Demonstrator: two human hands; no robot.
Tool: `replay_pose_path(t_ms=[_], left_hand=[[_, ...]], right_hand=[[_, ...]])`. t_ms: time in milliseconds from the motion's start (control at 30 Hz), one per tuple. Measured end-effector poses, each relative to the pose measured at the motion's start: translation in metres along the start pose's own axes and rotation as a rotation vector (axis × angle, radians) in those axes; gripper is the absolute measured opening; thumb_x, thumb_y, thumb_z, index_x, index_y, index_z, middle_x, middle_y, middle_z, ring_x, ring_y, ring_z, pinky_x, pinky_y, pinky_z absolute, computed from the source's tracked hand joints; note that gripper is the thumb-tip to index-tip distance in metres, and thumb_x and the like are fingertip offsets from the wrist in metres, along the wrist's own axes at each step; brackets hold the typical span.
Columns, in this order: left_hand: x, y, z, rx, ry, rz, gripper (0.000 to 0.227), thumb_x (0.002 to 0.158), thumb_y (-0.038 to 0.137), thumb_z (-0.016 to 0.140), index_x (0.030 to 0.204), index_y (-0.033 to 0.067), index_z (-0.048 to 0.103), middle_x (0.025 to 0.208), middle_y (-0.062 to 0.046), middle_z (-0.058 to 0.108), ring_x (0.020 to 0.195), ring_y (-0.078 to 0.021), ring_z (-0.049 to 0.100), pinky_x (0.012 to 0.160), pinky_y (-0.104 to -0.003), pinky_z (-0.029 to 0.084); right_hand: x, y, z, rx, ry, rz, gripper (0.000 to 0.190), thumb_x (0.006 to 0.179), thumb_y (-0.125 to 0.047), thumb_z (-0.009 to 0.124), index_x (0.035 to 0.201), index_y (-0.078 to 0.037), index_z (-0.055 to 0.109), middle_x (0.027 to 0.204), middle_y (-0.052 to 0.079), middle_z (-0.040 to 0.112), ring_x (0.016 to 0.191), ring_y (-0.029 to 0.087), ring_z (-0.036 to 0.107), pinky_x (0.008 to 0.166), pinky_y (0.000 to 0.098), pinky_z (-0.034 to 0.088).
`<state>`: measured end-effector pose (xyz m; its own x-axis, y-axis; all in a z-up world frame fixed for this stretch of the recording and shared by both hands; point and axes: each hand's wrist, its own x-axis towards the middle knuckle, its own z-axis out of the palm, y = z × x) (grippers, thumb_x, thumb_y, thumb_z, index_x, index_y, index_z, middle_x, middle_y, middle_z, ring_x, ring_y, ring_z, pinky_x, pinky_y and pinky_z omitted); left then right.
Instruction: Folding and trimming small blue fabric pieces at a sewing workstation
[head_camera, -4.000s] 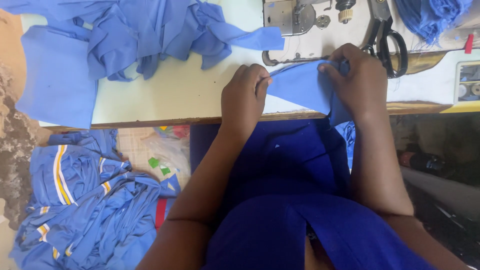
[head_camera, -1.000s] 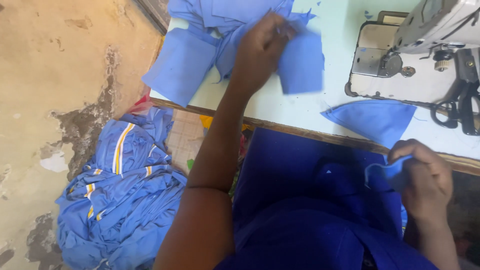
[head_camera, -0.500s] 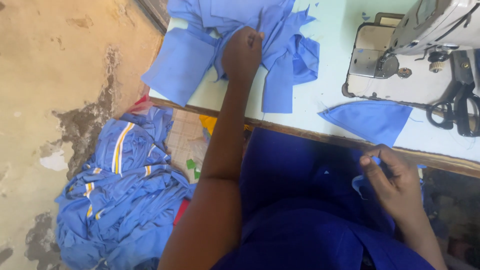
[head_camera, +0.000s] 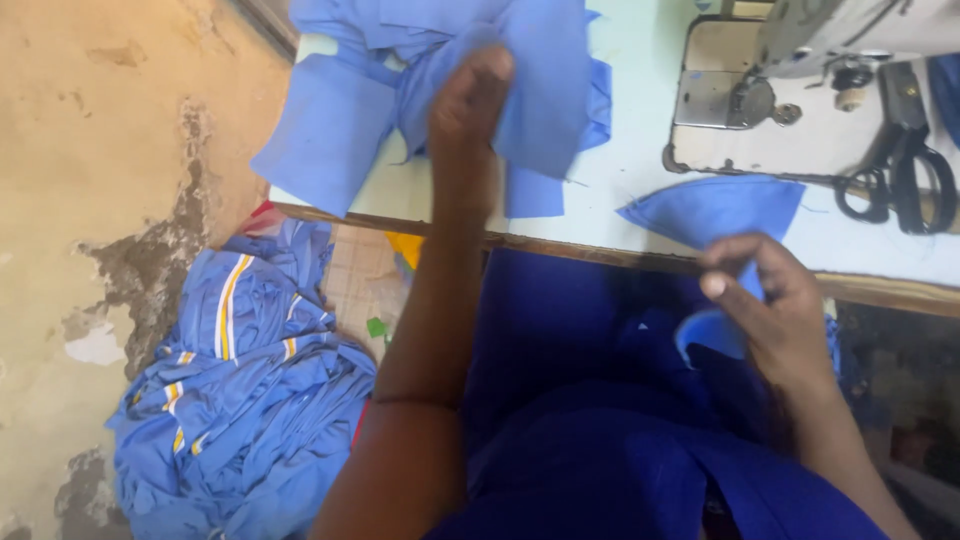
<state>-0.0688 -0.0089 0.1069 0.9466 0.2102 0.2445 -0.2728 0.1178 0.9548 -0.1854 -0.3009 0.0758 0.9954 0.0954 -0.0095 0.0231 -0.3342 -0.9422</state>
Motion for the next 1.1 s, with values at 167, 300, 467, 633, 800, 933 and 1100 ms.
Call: replay_pose_path(t_ms=[167, 300, 467, 633, 800, 933, 1100], left_hand=[[-0.083, -0.043, 0.055, -0.277, -0.124, -0.177, 0.015, 0.099, 0.028, 0.072, 0.102, 0.0131, 0.071, 0.089, 0.006, 0.063, 0.086, -0.0044, 0.057, 0.079, -0.023, 0.047], [-0.122, -0.055, 0.053, -0.251, -0.271, -0.297, 0.015, 0.101, 0.022, 0.069, 0.104, 0.0079, 0.069, 0.076, 0.003, 0.055, 0.071, -0.0035, 0.056, 0.065, -0.022, 0.050], [-0.118, -0.049, 0.047, -0.115, -0.421, -0.241, 0.016, 0.097, 0.009, 0.063, 0.112, 0.0045, 0.068, 0.083, -0.008, 0.062, 0.082, -0.0169, 0.066, 0.074, -0.036, 0.056], [-0.097, -0.024, 0.041, 0.162, -0.413, 0.036, 0.042, 0.096, 0.006, 0.045, 0.136, 0.0133, 0.056, 0.133, -0.011, 0.057, 0.131, -0.0317, 0.055, 0.107, -0.051, 0.049], [-0.116, -0.055, 0.064, 0.183, -0.775, 0.294, 0.031, 0.107, 0.023, 0.062, 0.134, 0.0097, 0.063, 0.105, -0.013, 0.070, 0.107, -0.0377, 0.068, 0.099, -0.050, 0.053], [-0.114, -0.042, 0.066, 0.217, -0.795, 0.080, 0.015, 0.104, 0.024, 0.063, 0.116, 0.0155, 0.065, 0.080, -0.010, 0.066, 0.081, -0.0344, 0.071, 0.076, -0.044, 0.057], [-0.114, -0.054, 0.068, 0.252, -0.781, 0.235, 0.019, 0.099, 0.029, 0.070, 0.099, 0.0116, 0.063, 0.120, -0.008, 0.060, 0.108, -0.0327, 0.064, 0.095, -0.043, 0.051]], right_hand=[[0.021, 0.000, 0.032, 0.349, 0.013, -0.087, 0.046, 0.095, -0.036, 0.067, 0.129, -0.006, 0.062, 0.100, 0.000, 0.051, 0.097, 0.010, 0.045, 0.094, 0.0265, 0.036], [0.017, 0.016, 0.030, 0.295, 0.039, -0.140, 0.029, 0.096, -0.009, 0.074, 0.121, -0.003, 0.060, 0.111, 0.006, 0.058, 0.112, 0.015, 0.050, 0.111, 0.0386, 0.038], [0.005, -0.002, 0.029, 0.340, -0.085, -0.070, 0.027, 0.093, -0.011, 0.075, 0.118, -0.003, 0.066, 0.095, 0.005, 0.066, 0.097, 0.012, 0.058, 0.098, 0.0369, 0.048], [-0.011, 0.015, 0.022, 0.050, -0.218, -0.089, 0.011, 0.089, -0.009, 0.078, 0.096, -0.004, 0.072, 0.080, 0.012, 0.073, 0.076, 0.022, 0.068, 0.074, 0.0400, 0.053], [-0.012, -0.015, 0.002, -0.240, -0.333, -0.155, 0.016, 0.091, -0.016, 0.074, 0.092, -0.003, 0.065, 0.080, 0.027, 0.069, 0.078, 0.053, 0.066, 0.065, 0.0542, 0.051], [-0.008, -0.019, -0.019, -0.278, -0.257, -0.089, 0.016, 0.091, -0.016, 0.075, 0.093, -0.003, 0.067, 0.078, 0.024, 0.068, 0.078, 0.047, 0.068, 0.066, 0.0485, 0.052], [-0.008, -0.001, -0.024, -0.207, -0.224, -0.075, 0.010, 0.089, -0.014, 0.076, 0.097, -0.009, 0.072, 0.082, 0.016, 0.072, 0.082, 0.040, 0.071, 0.071, 0.0464, 0.054]])
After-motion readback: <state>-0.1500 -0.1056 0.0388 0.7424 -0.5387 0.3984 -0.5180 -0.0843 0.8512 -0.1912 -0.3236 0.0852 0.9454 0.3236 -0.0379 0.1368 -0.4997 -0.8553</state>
